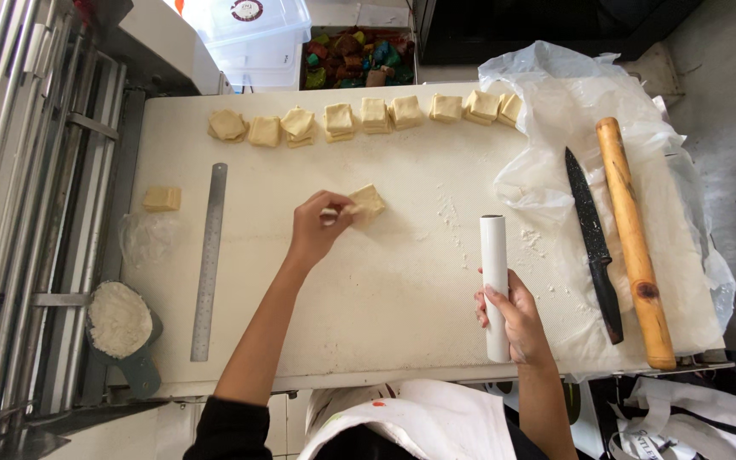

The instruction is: The person prepares dough by rolling out pieces with a plastic tube, folding them, and stacking them onto a pile.

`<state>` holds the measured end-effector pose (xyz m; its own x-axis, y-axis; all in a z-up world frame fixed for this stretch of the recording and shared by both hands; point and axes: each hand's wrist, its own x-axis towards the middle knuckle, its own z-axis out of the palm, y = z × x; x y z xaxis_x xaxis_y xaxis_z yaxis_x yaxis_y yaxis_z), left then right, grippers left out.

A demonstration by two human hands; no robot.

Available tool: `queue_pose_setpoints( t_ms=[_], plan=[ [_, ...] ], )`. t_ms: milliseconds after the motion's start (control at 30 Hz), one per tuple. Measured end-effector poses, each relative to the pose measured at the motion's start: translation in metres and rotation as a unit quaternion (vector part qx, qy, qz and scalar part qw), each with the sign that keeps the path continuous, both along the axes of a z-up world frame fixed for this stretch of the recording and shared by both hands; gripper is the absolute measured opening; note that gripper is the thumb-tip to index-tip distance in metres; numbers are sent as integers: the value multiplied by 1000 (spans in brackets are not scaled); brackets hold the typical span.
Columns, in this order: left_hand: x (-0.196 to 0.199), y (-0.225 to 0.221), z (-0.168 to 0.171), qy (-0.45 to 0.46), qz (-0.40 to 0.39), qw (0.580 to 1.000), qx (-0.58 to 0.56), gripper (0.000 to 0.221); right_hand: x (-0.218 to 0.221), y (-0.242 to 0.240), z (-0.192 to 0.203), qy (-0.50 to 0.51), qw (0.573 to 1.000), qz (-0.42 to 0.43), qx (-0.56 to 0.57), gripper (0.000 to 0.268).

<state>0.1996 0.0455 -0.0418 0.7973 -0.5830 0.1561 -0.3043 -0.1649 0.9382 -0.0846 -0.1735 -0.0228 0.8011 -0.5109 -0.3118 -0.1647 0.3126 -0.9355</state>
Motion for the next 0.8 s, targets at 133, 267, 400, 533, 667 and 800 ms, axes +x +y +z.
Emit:
queue_pose_setpoints(
  t_ms=[133, 267, 400, 533, 667, 800],
  plan=[
    [-42, 13, 9, 62, -173, 979, 93, 33, 2, -2, -1, 20, 1000, 20, -8, 37],
    [-89, 8, 13, 13, -259, 954, 148, 58, 11, 1, 0, 74, 992, 63, -80, 45],
    [-110, 23, 9, -150, -128, 969, 150, 63, 14, 5, 1, 122, 969, 127, -176, 57],
    [-136, 31, -7, -168, -107, 970, 138, 56, 21, 12, 1, 114, 942, 165, -268, 59],
    [-133, 36, -10, -117, -91, 985, 87, 65, 23, 20, 10, 18, 815, 209, -541, 55],
    [-145, 46, 8, -196, 98, 975, 26, 57, 27, 37, 15, 19, 743, 280, -607, 51]
  ],
)
